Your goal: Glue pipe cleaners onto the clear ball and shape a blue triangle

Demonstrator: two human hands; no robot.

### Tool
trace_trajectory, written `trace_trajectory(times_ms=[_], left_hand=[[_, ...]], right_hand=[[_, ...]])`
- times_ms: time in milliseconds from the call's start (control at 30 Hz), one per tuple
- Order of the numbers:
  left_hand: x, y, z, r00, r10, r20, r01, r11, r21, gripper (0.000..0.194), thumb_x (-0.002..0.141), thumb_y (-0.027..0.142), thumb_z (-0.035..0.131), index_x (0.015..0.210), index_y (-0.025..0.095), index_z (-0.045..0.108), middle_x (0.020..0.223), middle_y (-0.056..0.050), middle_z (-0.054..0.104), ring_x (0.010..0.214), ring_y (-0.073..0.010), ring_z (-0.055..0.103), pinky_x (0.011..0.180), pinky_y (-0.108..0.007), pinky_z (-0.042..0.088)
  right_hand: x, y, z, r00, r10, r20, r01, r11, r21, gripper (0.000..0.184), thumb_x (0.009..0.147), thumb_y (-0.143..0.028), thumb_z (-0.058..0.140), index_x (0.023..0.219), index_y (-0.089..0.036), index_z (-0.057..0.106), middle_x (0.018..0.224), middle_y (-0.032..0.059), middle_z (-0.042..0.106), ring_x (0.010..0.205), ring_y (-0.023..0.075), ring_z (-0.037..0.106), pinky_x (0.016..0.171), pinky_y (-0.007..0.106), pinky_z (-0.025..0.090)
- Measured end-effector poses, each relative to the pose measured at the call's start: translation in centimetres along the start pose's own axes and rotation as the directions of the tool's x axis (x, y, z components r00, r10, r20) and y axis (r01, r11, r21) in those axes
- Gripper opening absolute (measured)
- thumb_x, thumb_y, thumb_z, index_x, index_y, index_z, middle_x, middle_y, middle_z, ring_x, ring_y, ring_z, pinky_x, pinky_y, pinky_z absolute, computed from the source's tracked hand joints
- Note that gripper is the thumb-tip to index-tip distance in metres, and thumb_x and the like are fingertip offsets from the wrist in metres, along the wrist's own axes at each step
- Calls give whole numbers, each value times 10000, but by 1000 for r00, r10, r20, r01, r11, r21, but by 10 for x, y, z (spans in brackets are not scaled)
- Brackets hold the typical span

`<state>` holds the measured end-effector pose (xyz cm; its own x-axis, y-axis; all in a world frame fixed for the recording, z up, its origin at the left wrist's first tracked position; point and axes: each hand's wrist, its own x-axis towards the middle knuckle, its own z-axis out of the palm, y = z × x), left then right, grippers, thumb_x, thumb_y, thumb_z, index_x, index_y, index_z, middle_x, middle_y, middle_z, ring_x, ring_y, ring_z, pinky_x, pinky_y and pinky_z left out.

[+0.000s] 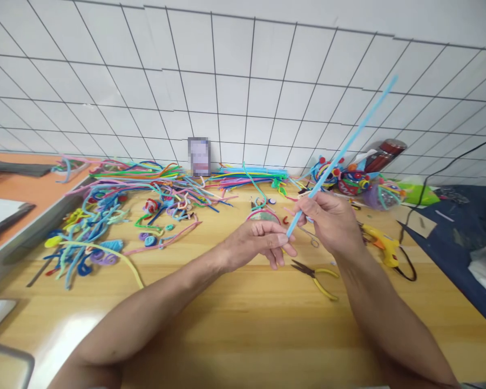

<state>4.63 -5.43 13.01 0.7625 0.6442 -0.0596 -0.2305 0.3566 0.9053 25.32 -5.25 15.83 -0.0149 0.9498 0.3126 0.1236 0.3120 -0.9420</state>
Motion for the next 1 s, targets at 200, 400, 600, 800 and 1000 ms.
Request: trace_trajectory(times_ms=[200, 400, 600, 800, 1000], left_hand=[[-1, -3, -4, 998, 15, -60, -13, 999, 36, 487, 775, 563, 881, 964, 148, 707, 889, -97, 827, 627, -151, 744, 663, -277, 611], [-5, 7, -3, 983, 118, -140, -91, 979, 182, 544, 837, 619, 803, 1100, 150, 720, 956, -91, 788, 749, -177, 765, 713, -291, 617], [-5, 3, -1, 985, 145, -98, -112, 954, 279, 451, 818, 557, 843, 920, 128, 748, 859, -67, 771, 689, -131, 709, 685, -253, 590], [-2, 1, -7, 999, 10, -48, -1, 981, 192, 481, 788, 571, 869, 907, 123, 738, 894, -95, 804, 660, -130, 715, 691, -274, 606], [-5, 16, -8, 994, 102, -39, -85, 949, 304, 450, 862, 584, 785, 912, 140, 733, 762, -26, 698, 642, -108, 636, 600, -211, 502]], right_hand=[[-2, -10, 5, 998, -26, -66, 22, 997, -70, 393, 819, -596, 840, 679, -235, 771, 581, 5, 674, 537, 150, 607, 531, 296, 509], [-1, -12, 5, 995, -50, -91, 42, 995, -85, 366, 837, -561, 831, 684, -235, 768, 559, -10, 668, 507, 130, 593, 519, 276, 498], [-2, -7, 8, 997, -62, -47, 57, 993, -108, 390, 835, -539, 838, 639, -215, 745, 582, -2, 699, 530, 131, 635, 510, 245, 512], [-4, -7, 7, 997, -78, 0, 77, 989, -124, 360, 833, -531, 849, 662, -222, 780, 590, 3, 713, 534, 132, 641, 523, 245, 517], [-2, -4, 9, 999, -34, 11, 34, 995, -89, 384, 814, -555, 860, 665, -210, 783, 579, 4, 701, 532, 133, 634, 525, 251, 504]])
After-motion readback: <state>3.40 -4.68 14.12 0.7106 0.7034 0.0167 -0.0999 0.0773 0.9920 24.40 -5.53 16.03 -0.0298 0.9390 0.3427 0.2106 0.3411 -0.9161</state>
